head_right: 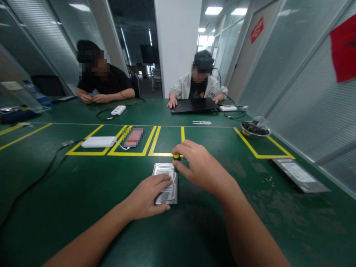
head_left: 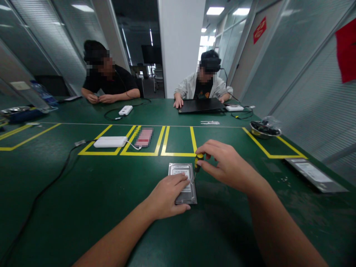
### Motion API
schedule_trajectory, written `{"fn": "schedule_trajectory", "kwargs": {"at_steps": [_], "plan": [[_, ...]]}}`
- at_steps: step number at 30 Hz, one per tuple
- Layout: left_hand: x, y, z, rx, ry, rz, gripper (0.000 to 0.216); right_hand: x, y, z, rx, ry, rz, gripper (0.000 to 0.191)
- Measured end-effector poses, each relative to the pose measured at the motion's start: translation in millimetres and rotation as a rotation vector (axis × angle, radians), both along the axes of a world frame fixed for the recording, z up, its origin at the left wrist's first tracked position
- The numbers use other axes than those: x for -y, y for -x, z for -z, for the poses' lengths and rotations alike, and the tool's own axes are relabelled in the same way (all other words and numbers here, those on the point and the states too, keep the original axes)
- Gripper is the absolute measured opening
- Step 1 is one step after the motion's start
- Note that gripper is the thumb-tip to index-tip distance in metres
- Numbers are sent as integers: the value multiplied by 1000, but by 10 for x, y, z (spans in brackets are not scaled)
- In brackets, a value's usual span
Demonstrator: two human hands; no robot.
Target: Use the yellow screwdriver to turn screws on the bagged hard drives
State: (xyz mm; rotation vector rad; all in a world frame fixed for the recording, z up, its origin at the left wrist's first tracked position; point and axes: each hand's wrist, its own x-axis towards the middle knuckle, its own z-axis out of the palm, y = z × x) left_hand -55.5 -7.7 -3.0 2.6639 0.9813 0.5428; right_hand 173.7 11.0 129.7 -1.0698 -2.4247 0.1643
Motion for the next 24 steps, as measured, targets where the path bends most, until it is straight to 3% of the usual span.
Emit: {"fn": "schedule_trajectory", "kwargs": {"at_steps": [6,10,17,24], "plan": [[-2,2,5,-9,5,-1,75,-74,20,131,19,65,18,22],[-4,4,15,-7,6,4,75,-84,8,143,48,144,20,19],[0,7,-9,-22,9,2,76,72,-148,-91,42,6,129,17],[17,11,-31,-32,17,-9,77,153,-250,-124,217,-104,361,16]]}}
